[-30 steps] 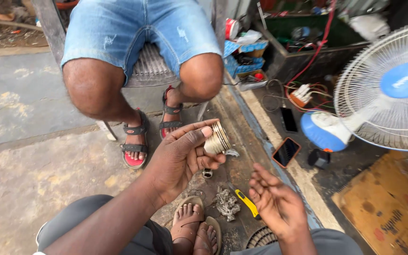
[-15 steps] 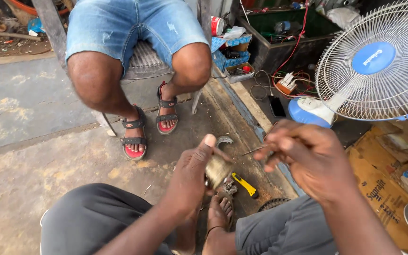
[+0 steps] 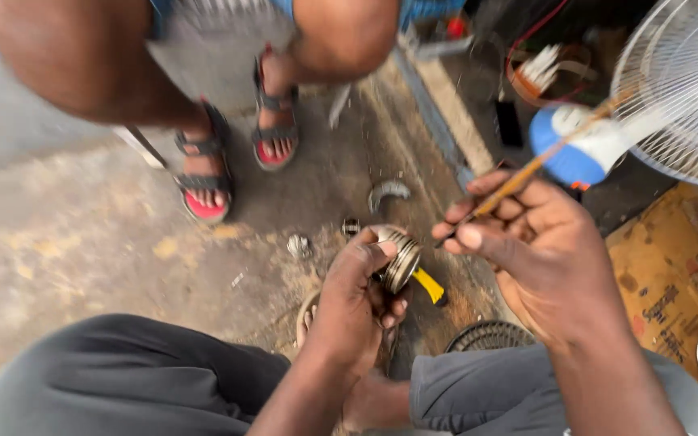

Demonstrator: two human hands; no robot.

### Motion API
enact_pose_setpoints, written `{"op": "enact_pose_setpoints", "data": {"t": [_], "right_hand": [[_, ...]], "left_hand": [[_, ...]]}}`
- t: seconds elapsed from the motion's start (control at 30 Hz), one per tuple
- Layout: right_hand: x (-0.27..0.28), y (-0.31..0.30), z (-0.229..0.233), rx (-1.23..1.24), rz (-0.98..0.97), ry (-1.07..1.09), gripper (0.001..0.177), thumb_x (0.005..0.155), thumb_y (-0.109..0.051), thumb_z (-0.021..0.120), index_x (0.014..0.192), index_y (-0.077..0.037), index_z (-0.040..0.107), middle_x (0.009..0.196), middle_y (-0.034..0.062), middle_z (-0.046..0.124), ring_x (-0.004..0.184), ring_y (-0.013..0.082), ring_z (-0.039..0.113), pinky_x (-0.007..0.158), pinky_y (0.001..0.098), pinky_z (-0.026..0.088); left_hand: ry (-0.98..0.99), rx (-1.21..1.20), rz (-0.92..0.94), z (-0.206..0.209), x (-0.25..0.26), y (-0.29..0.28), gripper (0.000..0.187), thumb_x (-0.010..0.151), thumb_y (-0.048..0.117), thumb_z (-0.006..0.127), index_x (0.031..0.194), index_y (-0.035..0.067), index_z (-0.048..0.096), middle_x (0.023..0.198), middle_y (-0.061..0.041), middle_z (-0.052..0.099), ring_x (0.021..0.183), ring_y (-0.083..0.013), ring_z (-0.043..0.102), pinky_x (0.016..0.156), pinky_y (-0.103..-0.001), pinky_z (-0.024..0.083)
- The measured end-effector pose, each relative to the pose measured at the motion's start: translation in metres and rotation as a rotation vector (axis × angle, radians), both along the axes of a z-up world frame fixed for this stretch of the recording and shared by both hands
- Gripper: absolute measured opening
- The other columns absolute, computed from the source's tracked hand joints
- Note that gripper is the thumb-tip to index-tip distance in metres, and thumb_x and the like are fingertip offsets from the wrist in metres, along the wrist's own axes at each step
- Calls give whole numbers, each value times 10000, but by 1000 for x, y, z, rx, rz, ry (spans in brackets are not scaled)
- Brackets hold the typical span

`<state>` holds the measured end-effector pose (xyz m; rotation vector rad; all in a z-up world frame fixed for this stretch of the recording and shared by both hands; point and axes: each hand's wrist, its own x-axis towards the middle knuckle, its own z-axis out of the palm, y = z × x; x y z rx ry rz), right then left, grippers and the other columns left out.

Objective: Cleaning carbon deposits from a motorcycle engine piston using a hacksaw blade and a small wire brush.

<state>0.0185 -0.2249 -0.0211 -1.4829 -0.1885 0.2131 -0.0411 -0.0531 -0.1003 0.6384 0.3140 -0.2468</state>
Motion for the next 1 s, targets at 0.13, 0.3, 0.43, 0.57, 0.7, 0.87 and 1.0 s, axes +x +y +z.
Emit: {"op": "enact_pose_setpoints", "data": {"t": [0.13,0.3,0.43,0.57,0.7,0.87,1.0], "right_hand": [[3,-10,-38,-15,-69,78,248,891,104,665,1132,97,603,1040,238,699,965,347,739,845,439,639],[-7,-2,-41,-56,-86,-216,115,955,36,675,1037,50,595,1016,254,718,991,358,773,863,496,697],[-9,-6,-59,-50,-103,-251,114,1018,49,701,1068,71,601,1005,274,723,973,331,770,901,477,678],[-2,-12,-59,-186,40,-260,191,911,52,716,1062,7,608,992,211,733,994,325,789,845,473,677],[28,-42,-77,-204,522,-502,254,903,3,730,1127,-70,633,1044,110,749,1047,284,772,915,451,649],[12,-33,-72,-300,352,-469,318,873,-13,771,1128,-134,624,1043,74,765,1024,239,792,896,420,657],[2,-37,-73,-379,300,-517,340,847,0,782,1118,-143,633,1057,91,757,1028,242,782,898,409,639]], "left_hand": [[-67,194,-82,9,20,14,293,891,304,625,1115,117,654,861,-22,616,590,-78,494,494,-214,398],[-135,19,-15,-15,30,9,306,924,274,681,1092,18,682,1009,-30,682,804,-67,563,646,-245,451],[-18,-224,-56,-13,36,10,315,809,244,712,1028,18,687,953,-82,699,861,-175,716,649,-328,568],[33,-267,-8,-16,34,11,336,729,128,765,1029,3,679,938,-102,644,836,-204,656,660,-349,552],[99,-238,50,-17,33,12,346,685,117,752,1005,0,695,927,-93,642,825,-183,651,619,-328,559],[40,-187,61,-16,35,6,360,683,109,763,1022,4,698,938,-103,640,829,-182,638,615,-309,555],[78,-184,31,-11,37,1,381,661,128,763,1021,20,704,925,-89,634,818,-171,621,623,-311,547]]}}
